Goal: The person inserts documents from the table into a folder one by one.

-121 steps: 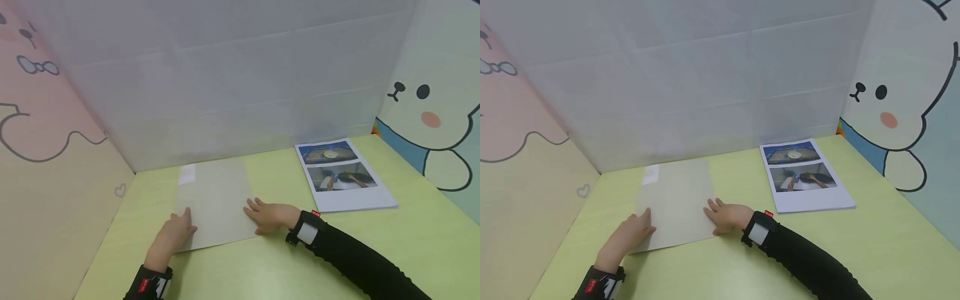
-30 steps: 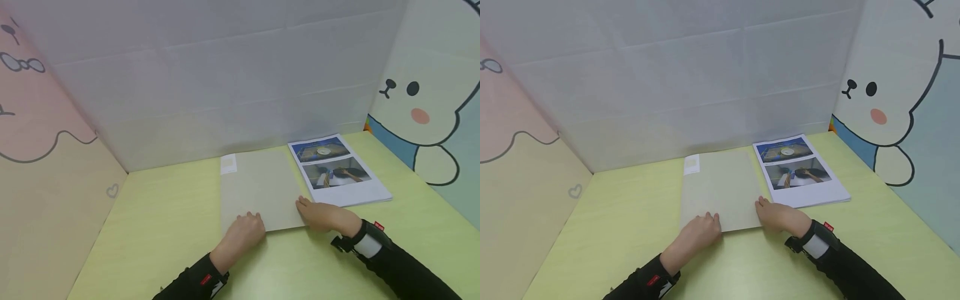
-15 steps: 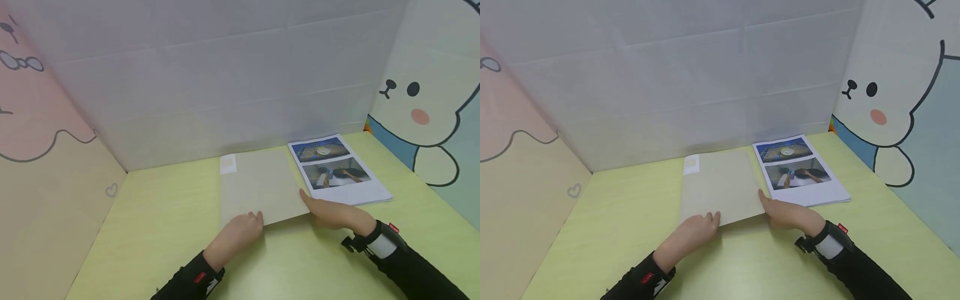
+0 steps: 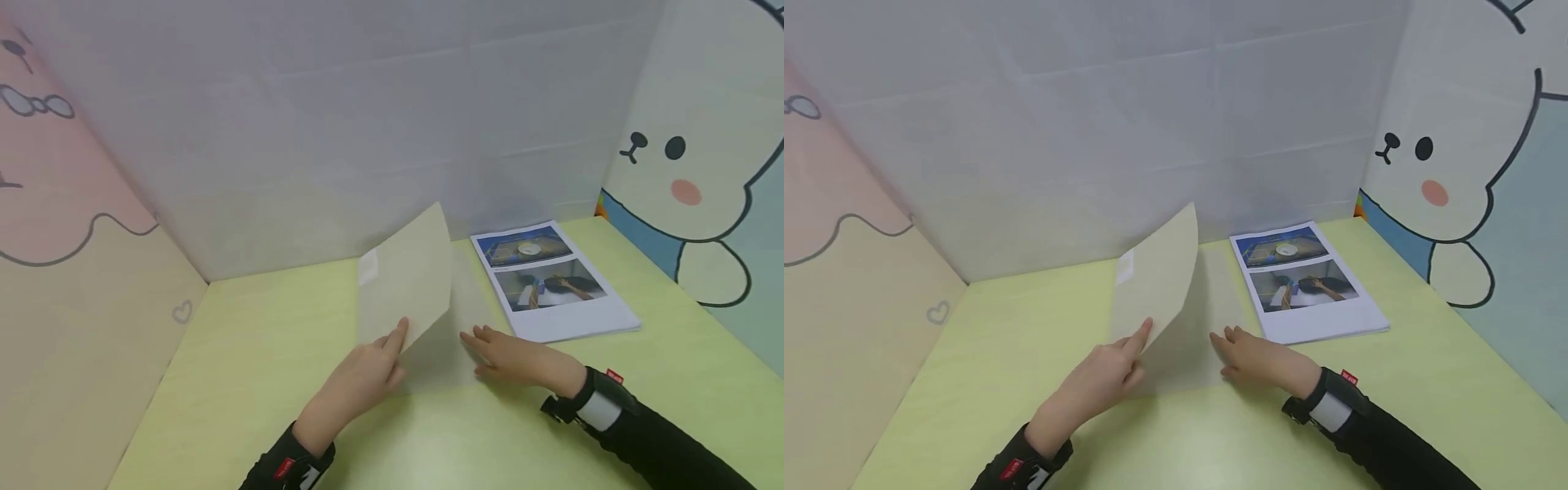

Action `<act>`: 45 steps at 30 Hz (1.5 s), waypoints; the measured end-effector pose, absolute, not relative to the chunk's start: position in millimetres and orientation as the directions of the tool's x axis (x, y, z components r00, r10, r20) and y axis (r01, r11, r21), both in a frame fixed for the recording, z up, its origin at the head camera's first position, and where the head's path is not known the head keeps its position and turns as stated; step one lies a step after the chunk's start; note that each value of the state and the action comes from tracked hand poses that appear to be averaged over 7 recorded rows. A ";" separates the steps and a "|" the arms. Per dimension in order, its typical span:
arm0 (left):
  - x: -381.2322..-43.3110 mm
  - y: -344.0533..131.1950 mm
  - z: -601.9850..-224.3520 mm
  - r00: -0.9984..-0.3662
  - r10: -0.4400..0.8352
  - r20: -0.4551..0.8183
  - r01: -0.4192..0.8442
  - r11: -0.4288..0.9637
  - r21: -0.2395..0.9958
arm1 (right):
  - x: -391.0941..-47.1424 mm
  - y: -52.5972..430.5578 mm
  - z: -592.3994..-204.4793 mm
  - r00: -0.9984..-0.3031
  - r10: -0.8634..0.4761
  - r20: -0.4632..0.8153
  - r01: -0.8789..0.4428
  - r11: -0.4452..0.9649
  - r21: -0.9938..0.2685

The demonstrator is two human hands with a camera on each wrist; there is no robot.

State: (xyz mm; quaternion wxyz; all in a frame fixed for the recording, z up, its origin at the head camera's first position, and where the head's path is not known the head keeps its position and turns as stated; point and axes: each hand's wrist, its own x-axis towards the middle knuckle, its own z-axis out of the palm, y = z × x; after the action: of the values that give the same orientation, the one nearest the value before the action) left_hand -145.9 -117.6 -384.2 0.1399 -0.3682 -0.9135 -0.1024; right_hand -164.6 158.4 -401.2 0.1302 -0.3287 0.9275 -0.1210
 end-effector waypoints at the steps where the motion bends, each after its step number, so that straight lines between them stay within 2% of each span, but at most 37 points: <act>1: -144.5 -121.4 -383.9 -0.692 0.625 0.363 0.699 0.706 0.118 | -164.5 154.3 -403.8 -0.749 -0.643 -0.162 -0.581 0.754 -0.306; 4: -140.3 -132.9 -382.7 -0.711 0.562 0.422 0.681 0.701 0.214 | -165.4 141.9 -410.3 -0.760 -0.628 -0.168 -0.575 0.770 -0.277; 7: -137.2 -143.5 -381.1 -0.752 0.509 0.418 0.644 0.702 0.304 | -167.9 130.4 -414.0 -0.773 -0.610 -0.175 -0.574 0.790 -0.216; 13: -133.3 -161.4 -378.1 -0.857 0.409 0.314 0.515 0.690 0.509 | -178.4 107.1 -416.6 -0.796 -0.573 -0.195 -0.552 0.819 -0.154; 18: -127.9 -173.4 -377.2 -0.920 0.300 0.251 0.391 0.676 0.625 | -186.9 94.0 -418.7 -0.820 -0.526 -0.225 -0.517 0.850 -0.102; 21: -124.2 -179.5 -378.1 -0.937 0.210 0.278 0.346 0.647 0.679 | -188.7 91.0 -418.8 -0.827 -0.500 -0.257 -0.500 0.863 -0.071; 23: -122.5 -183.9 -377.8 -0.924 0.129 0.360 0.357 0.627 0.692 | -188.8 90.5 -417.9 -0.826 -0.494 -0.270 -0.496 0.866 -0.066; 25: -122.3 -189.3 -375.7 -0.868 0.035 0.495 0.410 0.613 0.675 | -188.8 90.2 -416.9 -0.824 -0.493 -0.279 -0.496 0.866 -0.064; 26: -123.1 -192.3 -374.1 -0.813 -0.011 0.582 0.453 0.615 0.645 | -189.0 90.1 -416.4 -0.823 -0.493 -0.282 -0.496 0.866 -0.065; 28: -127.1 -197.6 -368.8 -0.636 -0.083 0.767 0.540 0.662 0.520 | -189.5 90.1 -416.4 -0.823 -0.491 -0.285 -0.495 0.866 -0.063; 30: -132.8 -203.4 -363.7 -0.416 -0.100 0.904 0.555 0.759 0.340 | -189.9 90.2 -417.1 -0.823 -0.488 -0.291 -0.494 0.868 -0.059; 32: -136.7 -208.6 -361.0 -0.245 -0.051 0.968 0.449 0.879 0.161 | -190.1 90.7 -417.8 -0.823 -0.486 -0.295 -0.491 0.869 -0.062; 33: -137.5 -211.1 -361.0 -0.205 -0.014 0.979 0.375 0.922 0.092 | -190.1 90.9 -418.1 -0.823 -0.485 -0.296 -0.490 0.869 -0.063; 34: -137.7 -214.2 -362.1 -0.207 0.026 0.978 0.298 0.954 0.038 | -190.1 91.2 -418.4 -0.822 -0.487 -0.295 -0.491 0.869 -0.064; 36: -135.3 -220.5 -367.6 -0.305 0.108 0.946 0.180 0.982 -0.055 | -190.2 91.8 -419.0 -0.821 -0.490 -0.292 -0.494 0.867 -0.066; 39: -130.9 -229.4 -377.2 -0.551 0.164 0.818 0.116 0.986 -0.120 | -190.5 92.5 -418.9 -0.820 -0.496 -0.286 -0.496 0.865 -0.076; 41: -129.4 -234.8 -382.7 -0.685 0.166 0.710 0.113 0.986 -0.122 | -190.6 93.0 -418.3 -0.819 -0.499 -0.282 -0.498 0.863 -0.084; 43: -129.5 -238.5 -387.3 -0.773 0.160 0.614 0.108 0.987 -0.121 | -190.5 93.2 -417.4 -0.816 -0.505 -0.281 -0.501 0.861 -0.091; 45: -131.3 -240.8 -391.2 -0.831 0.153 0.535 0.106 0.987 -0.117 | -190.2 93.6 -416.4 -0.815 -0.507 -0.280 -0.501 0.860 -0.096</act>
State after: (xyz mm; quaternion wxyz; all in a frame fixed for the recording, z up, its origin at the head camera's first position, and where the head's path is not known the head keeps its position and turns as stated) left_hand -131.3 -240.8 -391.2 0.2827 -0.0678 -0.9559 0.0414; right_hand -190.2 93.6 -416.4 0.1494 -0.2646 0.9527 -0.0091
